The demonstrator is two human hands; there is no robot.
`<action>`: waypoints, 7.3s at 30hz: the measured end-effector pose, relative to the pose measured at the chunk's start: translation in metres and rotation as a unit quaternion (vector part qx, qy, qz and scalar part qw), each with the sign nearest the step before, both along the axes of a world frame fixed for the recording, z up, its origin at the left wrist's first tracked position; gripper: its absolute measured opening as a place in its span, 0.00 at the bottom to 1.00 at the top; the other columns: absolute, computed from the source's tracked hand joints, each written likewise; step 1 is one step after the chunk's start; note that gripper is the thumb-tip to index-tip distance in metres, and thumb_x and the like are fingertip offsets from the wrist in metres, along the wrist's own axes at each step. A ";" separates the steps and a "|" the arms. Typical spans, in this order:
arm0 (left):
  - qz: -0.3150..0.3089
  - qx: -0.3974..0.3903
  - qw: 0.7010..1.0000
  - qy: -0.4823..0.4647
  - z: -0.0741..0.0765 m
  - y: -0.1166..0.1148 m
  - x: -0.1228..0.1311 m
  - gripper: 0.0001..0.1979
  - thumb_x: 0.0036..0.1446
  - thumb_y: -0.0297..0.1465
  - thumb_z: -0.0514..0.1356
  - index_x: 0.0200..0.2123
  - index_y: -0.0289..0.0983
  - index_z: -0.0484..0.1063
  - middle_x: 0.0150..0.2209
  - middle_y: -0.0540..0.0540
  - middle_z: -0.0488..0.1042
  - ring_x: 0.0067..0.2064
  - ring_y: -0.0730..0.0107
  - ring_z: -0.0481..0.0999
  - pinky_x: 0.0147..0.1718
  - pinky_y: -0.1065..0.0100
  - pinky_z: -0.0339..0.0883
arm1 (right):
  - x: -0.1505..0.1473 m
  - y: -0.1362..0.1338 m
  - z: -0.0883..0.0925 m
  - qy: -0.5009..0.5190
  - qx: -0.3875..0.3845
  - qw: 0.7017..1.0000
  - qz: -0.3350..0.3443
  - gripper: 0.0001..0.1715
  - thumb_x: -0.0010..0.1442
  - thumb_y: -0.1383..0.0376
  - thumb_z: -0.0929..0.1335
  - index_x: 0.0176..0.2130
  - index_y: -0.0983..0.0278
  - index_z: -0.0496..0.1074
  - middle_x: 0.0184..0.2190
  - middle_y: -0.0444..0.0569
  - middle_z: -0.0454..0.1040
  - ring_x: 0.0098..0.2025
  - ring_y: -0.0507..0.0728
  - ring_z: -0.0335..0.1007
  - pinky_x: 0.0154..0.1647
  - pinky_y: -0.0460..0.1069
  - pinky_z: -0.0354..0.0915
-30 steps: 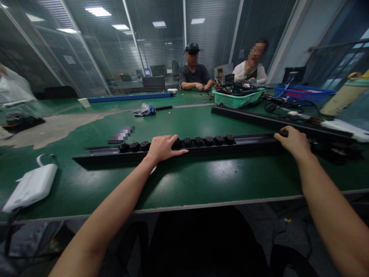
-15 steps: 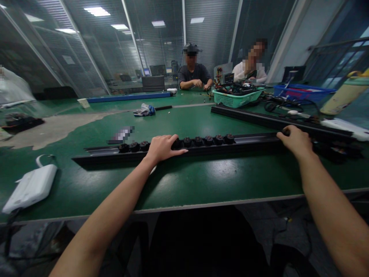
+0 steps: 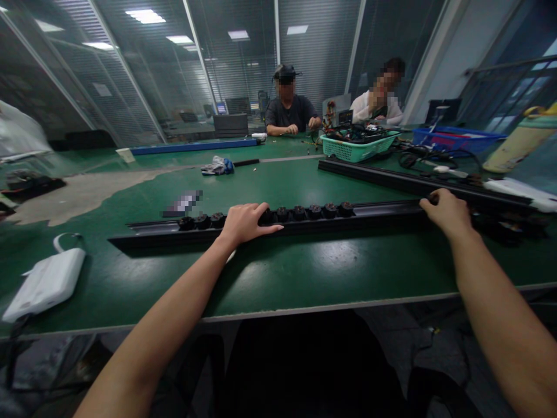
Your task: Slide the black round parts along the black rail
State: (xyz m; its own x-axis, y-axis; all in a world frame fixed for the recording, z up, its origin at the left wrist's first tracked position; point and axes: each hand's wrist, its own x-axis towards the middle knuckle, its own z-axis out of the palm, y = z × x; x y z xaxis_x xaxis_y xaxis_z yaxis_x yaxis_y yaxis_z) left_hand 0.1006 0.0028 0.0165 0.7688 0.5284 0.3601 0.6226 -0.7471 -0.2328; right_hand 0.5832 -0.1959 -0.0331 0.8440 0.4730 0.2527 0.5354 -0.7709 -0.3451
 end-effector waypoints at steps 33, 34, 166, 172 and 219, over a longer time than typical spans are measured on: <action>-0.005 0.006 1.000 -0.008 -0.002 0.002 0.001 0.40 0.53 0.65 0.43 0.47 0.39 0.71 0.37 0.42 0.78 0.37 0.57 0.76 0.29 0.66 0.50 | 0.001 -0.001 0.000 -0.003 0.021 1.000 0.007 0.28 0.57 0.49 0.64 0.51 0.62 0.68 0.43 0.61 0.73 0.46 0.65 0.69 0.45 0.57 0.65; -0.005 0.007 1.000 -0.007 -0.002 0.002 0.001 0.40 0.53 0.65 0.43 0.47 0.39 0.71 0.37 0.42 0.78 0.37 0.57 0.76 0.29 0.65 0.50 | 0.002 0.000 -0.001 -0.005 0.022 1.000 0.007 0.27 0.57 0.50 0.64 0.51 0.62 0.69 0.43 0.61 0.73 0.47 0.65 0.69 0.45 0.57 0.65; 0.003 -0.007 0.996 0.092 0.019 -0.033 -0.001 0.42 0.52 0.66 0.38 0.41 0.38 0.72 0.33 0.39 0.77 0.32 0.58 0.76 0.26 0.67 0.44 | -0.175 0.035 0.010 -0.153 0.129 0.901 0.384 0.16 0.61 0.54 0.63 0.38 0.62 0.71 0.39 0.54 0.75 0.44 0.63 0.68 0.45 0.57 0.62; 0.003 -0.007 0.996 0.087 0.020 -0.034 -0.001 0.41 0.52 0.66 0.40 0.40 0.38 0.72 0.33 0.39 0.77 0.32 0.58 0.76 0.27 0.67 0.46 | -0.174 0.036 0.010 -0.126 0.137 0.906 0.380 0.13 0.60 0.56 0.63 0.37 0.61 0.71 0.37 0.53 0.75 0.42 0.63 0.67 0.43 0.57 0.62; -0.019 -0.002 0.997 0.070 0.016 -0.028 -0.001 0.38 0.52 0.65 0.42 0.38 0.39 0.71 0.32 0.42 0.78 0.32 0.60 0.75 0.26 0.66 0.46 | -0.159 0.040 0.016 -0.070 0.133 0.913 0.379 0.12 0.55 0.54 0.66 0.32 0.59 0.66 0.31 0.49 0.73 0.35 0.60 0.67 0.36 0.53 0.58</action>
State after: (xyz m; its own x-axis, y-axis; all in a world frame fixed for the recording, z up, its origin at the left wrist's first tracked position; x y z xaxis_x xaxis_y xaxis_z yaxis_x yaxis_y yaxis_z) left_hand 0.0992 -0.0248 0.0328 0.8310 0.4991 0.2457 0.5553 -0.7705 -0.3130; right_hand 0.4244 -0.1561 -0.0169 0.2497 0.8147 0.5234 0.9336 -0.0591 -0.3533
